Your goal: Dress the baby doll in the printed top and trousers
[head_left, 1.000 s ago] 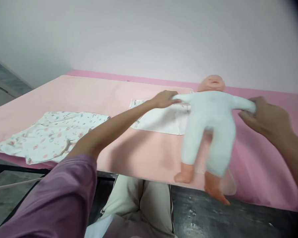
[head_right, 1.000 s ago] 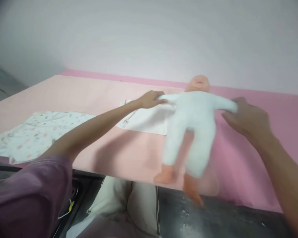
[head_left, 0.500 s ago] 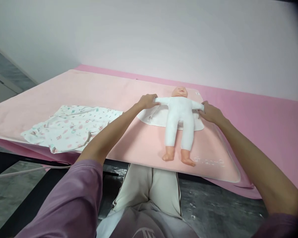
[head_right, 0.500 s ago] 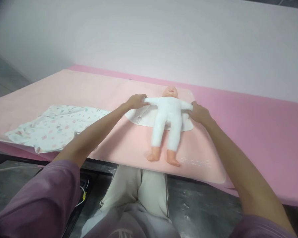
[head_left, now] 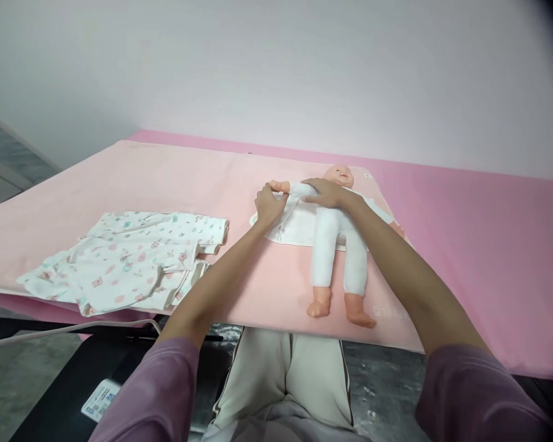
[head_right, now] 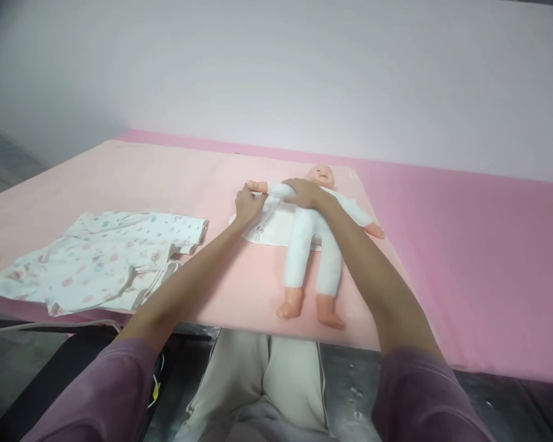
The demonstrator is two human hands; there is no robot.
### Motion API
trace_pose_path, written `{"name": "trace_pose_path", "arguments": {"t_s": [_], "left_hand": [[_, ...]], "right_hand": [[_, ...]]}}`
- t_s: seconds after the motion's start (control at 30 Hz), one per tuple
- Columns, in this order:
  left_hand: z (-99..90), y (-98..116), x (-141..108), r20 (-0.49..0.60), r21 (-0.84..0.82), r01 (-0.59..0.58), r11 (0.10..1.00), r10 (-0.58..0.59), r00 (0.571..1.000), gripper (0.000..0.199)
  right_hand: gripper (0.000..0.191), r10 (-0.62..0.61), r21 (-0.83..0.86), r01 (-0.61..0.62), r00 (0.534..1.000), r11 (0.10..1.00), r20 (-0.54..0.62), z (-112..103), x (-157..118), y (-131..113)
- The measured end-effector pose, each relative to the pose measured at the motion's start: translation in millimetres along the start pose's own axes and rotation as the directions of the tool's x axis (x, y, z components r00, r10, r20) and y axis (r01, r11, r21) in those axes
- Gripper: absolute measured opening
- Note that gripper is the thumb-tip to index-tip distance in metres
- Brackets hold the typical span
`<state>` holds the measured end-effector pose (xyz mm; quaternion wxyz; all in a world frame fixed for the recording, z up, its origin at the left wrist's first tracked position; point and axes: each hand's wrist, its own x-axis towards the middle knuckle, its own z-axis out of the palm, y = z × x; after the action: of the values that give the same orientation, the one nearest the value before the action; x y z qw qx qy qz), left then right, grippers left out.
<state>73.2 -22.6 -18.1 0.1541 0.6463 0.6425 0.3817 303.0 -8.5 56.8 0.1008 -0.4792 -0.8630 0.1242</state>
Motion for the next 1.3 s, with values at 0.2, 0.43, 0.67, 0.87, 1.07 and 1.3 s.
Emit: {"name": "trace_pose_path", "arguments": {"t_s": [0.2,0.43,0.67,0.87,1.07,1.3], "left_hand": [[16.8,-10.6,-8.1,0.142,0.268,-0.200,0.943,0.167,0.976,0.071],[17.8,-11.8,-9.7,0.168,0.269,-0.265,0.926,0.226,0.960,0.025],[14.4,-11.9,-0.1,0.086,0.072,-0.092,0.993,0.086,0.993,0.006],[1.9,-4.3,-2.2,0.064,0.016,-0.043,0.999,0.042,0.997,0.009],[4.0,-2.2,-10.9,0.028,0.059,-0.258,0.964,0.257,0.966,0.012],[4.7,-17.2,-2.6,-0.108,0.064,-0.054,0.996,0.061,0.992,0.022]], "right_hand": [[0.061,0.020,0.064,-0.013,0.993,0.998,-0.120,16.2,0.5,4.2],[0.056,0.105,0.117,-0.077,0.961,0.990,-0.256,22.6,-3.3,4.6],[0.046,0.231,0.244,-0.146,0.901,0.959,-0.366,23.1,-10.1,11.5],[0.042,0.198,0.101,-0.180,0.956,0.978,-0.215,23.6,1.7,9.2],[0.057,0.264,-0.039,-0.270,0.959,0.962,-0.105,28.9,28.6,-0.5],[0.054,0.164,-0.017,-0.170,0.970,0.985,-0.180,24.6,19.7,-6.5]]}}
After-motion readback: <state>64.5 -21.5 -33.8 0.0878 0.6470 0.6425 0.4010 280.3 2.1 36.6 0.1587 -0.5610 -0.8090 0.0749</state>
